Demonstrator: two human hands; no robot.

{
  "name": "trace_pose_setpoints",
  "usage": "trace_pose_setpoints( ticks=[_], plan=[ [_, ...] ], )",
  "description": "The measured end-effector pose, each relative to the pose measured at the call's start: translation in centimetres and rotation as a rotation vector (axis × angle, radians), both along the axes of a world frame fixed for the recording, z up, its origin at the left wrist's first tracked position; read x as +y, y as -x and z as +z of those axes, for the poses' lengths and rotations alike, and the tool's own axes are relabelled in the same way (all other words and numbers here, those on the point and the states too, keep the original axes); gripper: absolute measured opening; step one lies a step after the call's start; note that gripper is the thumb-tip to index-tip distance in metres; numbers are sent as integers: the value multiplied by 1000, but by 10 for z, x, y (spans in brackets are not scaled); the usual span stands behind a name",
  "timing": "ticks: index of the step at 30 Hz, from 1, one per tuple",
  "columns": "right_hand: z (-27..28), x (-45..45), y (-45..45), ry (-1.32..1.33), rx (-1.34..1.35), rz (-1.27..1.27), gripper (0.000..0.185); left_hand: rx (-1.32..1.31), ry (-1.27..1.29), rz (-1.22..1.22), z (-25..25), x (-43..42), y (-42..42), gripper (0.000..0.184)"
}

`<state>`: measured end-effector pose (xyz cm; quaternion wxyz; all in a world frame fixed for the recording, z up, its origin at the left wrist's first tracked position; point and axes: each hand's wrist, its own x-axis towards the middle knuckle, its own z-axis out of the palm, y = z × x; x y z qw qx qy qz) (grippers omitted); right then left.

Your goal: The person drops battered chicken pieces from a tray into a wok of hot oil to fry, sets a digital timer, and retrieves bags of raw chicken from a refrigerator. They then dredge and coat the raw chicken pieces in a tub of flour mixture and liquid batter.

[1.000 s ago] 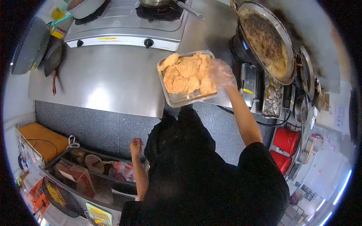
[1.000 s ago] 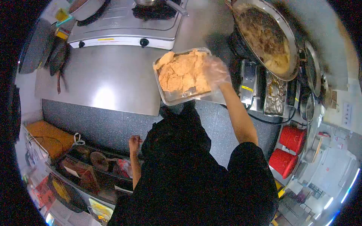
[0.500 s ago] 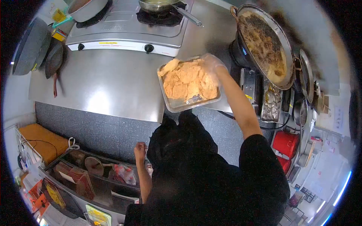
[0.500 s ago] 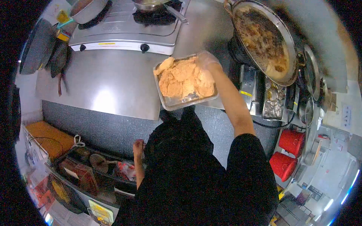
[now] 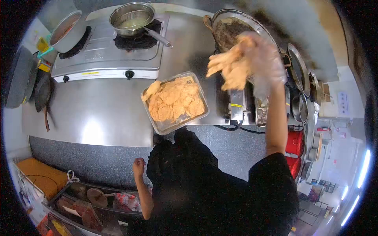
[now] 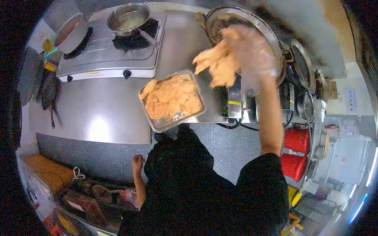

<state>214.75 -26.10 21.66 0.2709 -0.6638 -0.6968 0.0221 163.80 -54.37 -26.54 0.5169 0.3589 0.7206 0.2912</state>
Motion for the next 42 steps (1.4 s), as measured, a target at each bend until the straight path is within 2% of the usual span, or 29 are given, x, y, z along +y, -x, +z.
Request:
trace_pose_setpoints(
  ticks=[2,6,8,9,12,15,17,19,22,23,26,27,28,29,30,31,32,34,35,36,37,38,40,42],
  plan=[
    [36,20,-30,128,176,-54,33,28,-39,-42,7,5,-4,18],
    [60,60,-68,17,-110,-140,35,3,-104,-42,22,5,-15,16],
    [36,98,-104,3,-262,-166,37,98,-18,-30,40,3,-25,15],
    [16,129,-137,40,-464,-92,38,146,27,-22,45,2,-29,15],
    [-19,165,-144,26,-351,-323,38,21,-119,25,14,-24,-21,16],
    [-89,243,-201,217,-362,-439,37,9,-80,141,15,-43,-29,18],
    [-114,252,-202,171,-336,-394,36,95,-4,114,31,-45,-34,20],
    [-123,249,-190,111,-412,-406,31,137,56,113,31,-51,-36,22],
    [-106,257,-184,227,-688,-438,27,148,88,151,24,-67,-29,24],
    [-86,248,-177,160,-704,-428,28,151,71,167,17,-71,-28,25],
    [-20,161,-83,-275,-280,-206,30,112,77,159,5,-83,-22,25],
    [-12,127,-43,-249,-170,-138,30,49,20,204,-7,-86,-23,24],
    [-26,89,8,-130,-58,-90,31,-11,-42,262,-19,-95,-19,23],
    [-44,51,50,22,5,-65,32,80,68,274,11,-83,-30,20],
    [-66,29,85,203,-5,-38,33,55,66,275,4,-88,-27,19],
    [-149,48,69,293,106,315,37,32,61,276,-12,-91,-21,19],
    [-190,48,81,427,-30,395,42,11,59,273,-22,-99,-14,19],
    [-236,54,118,667,69,201,49,74,74,242,-6,-100,-11,20],
    [-265,63,120,620,17,216,48,101,77,224,0,-97,-12,20],
    [-297,74,121,571,-35,228,49,18,31,261,-1,-100,-8,21],
    [-300,72,127,527,-87,238,49,-65,-10,296,-5,-108,-3,21],
    [-302,70,128,632,-61,165,48,-150,-50,330,-10,-116,1,22],
    [-264,55,149,839,-10,17,47,-113,-71,369,-12,-127,3,22],
    [-266,47,148,764,-3,57,44,-74,-55,342,-22,-141,7,23]
  ],
)
